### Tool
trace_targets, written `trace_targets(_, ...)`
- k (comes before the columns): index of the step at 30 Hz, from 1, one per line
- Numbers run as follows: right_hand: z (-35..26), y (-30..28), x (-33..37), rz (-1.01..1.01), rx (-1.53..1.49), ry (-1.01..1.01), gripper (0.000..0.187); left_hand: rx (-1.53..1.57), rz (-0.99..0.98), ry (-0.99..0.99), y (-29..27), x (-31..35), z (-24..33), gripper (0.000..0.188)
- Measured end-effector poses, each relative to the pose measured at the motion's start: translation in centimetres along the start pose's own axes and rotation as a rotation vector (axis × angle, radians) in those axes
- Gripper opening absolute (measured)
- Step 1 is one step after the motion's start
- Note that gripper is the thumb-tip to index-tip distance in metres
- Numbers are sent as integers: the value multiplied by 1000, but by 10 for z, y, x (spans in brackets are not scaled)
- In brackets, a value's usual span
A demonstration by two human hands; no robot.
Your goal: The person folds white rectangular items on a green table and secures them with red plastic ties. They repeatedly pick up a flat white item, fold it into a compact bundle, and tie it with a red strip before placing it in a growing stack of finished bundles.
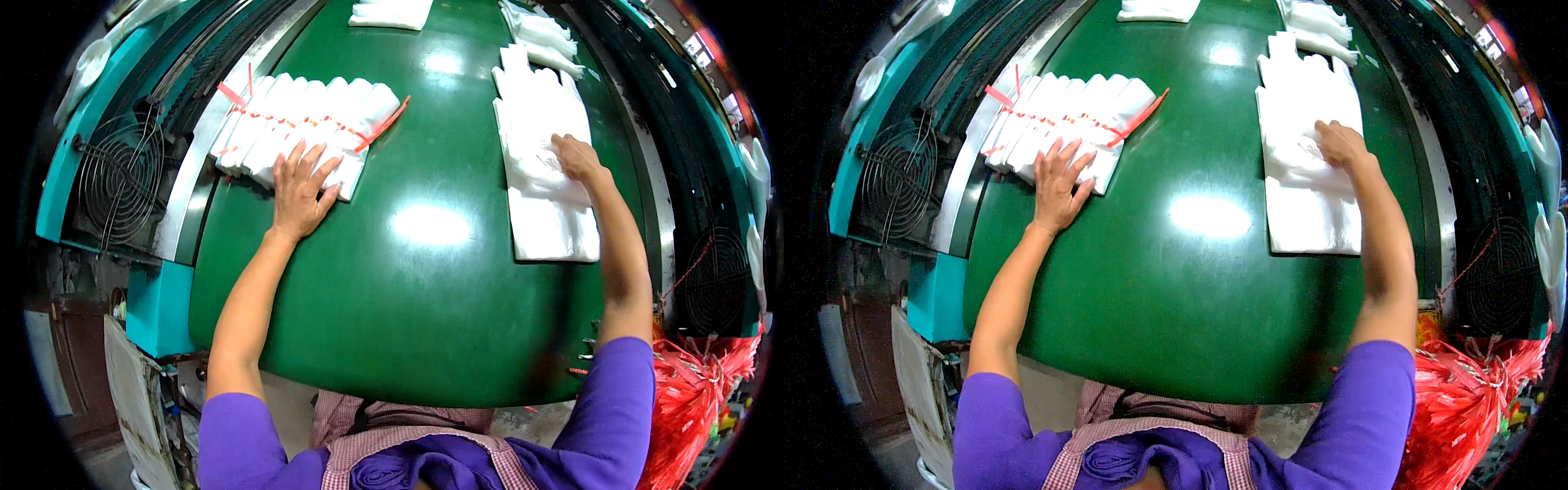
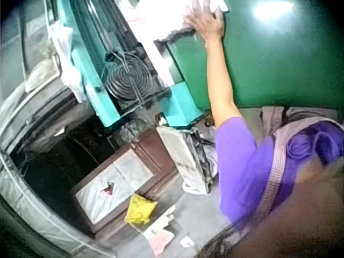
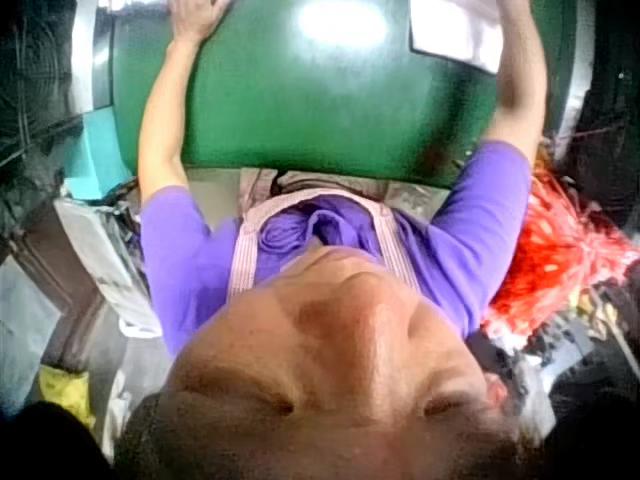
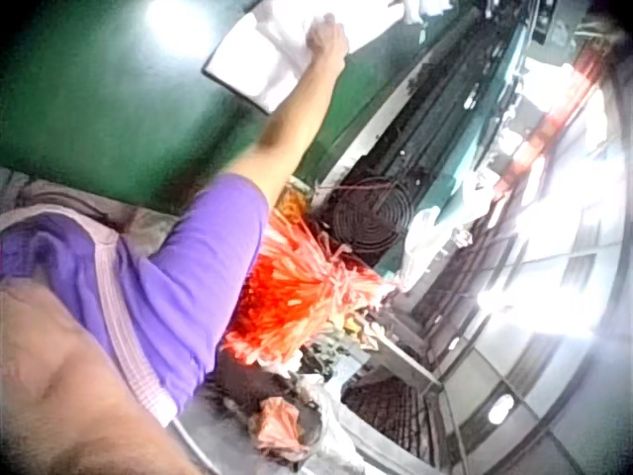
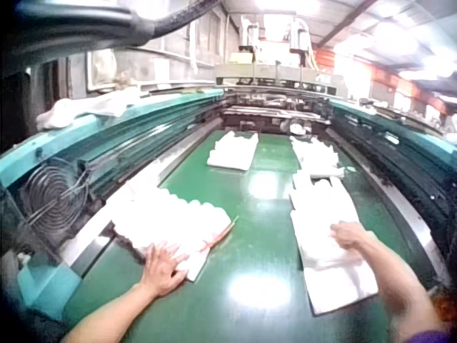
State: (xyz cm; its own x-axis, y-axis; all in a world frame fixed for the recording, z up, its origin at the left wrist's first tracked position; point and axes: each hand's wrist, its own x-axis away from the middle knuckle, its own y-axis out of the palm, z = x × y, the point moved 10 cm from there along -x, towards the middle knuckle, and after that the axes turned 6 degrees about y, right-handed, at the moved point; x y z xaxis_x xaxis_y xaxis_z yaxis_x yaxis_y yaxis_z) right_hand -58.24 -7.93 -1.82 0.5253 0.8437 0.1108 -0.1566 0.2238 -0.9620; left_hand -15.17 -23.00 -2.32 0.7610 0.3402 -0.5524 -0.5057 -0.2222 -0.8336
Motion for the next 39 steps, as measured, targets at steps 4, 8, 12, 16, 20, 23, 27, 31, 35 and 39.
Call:
trace_targets(4, -20, 3, 52, -151, -61, 27, 32, -52, 20, 8, -9, 1, -1, 47)
trace_targets(8, -30, 30, 129, -411, -194, -20, 64, 627, 88, -122, -42, 33, 73, 42)
trace_targets(12, -70, 23, 214, -740, -760, 107, 67, 1763, -675, -795, -42, 155, 217, 75)
trace_targets(16, -126, 9, 248, -912, -1098, 111, 67, 1734, -389, -657, -37, 106, 212, 83)
trace_targets(20, -151, 24, 217, -843, -1581, 171, 49, 1304, -8, -238, -4, -14, 172, 73)
trace_targets(23, -147, 17, 140, -587, -1763, 272, 37, 1254, 114, -171, 48, -112, 119, 72)
trace_targets(27, -115, 23, 7, -426, -2061, 256, 38, 1059, 296, -359, 67, -142, 51, 59)
trace_targets(31, -89, -55, -8, 155, -2054, 93, 47, 1283, -37, -469, 103, -64, 70, 50)
trace_targets(35, -109, -69, 54, 144, -945, -56, 46, 1401, -56, -642, 72, -29, 73, 40)
trace_targets(39, -170, -36, 89, 466, -403, -234, 19, 1224, -28, -551, 69, -24, 71, 34)
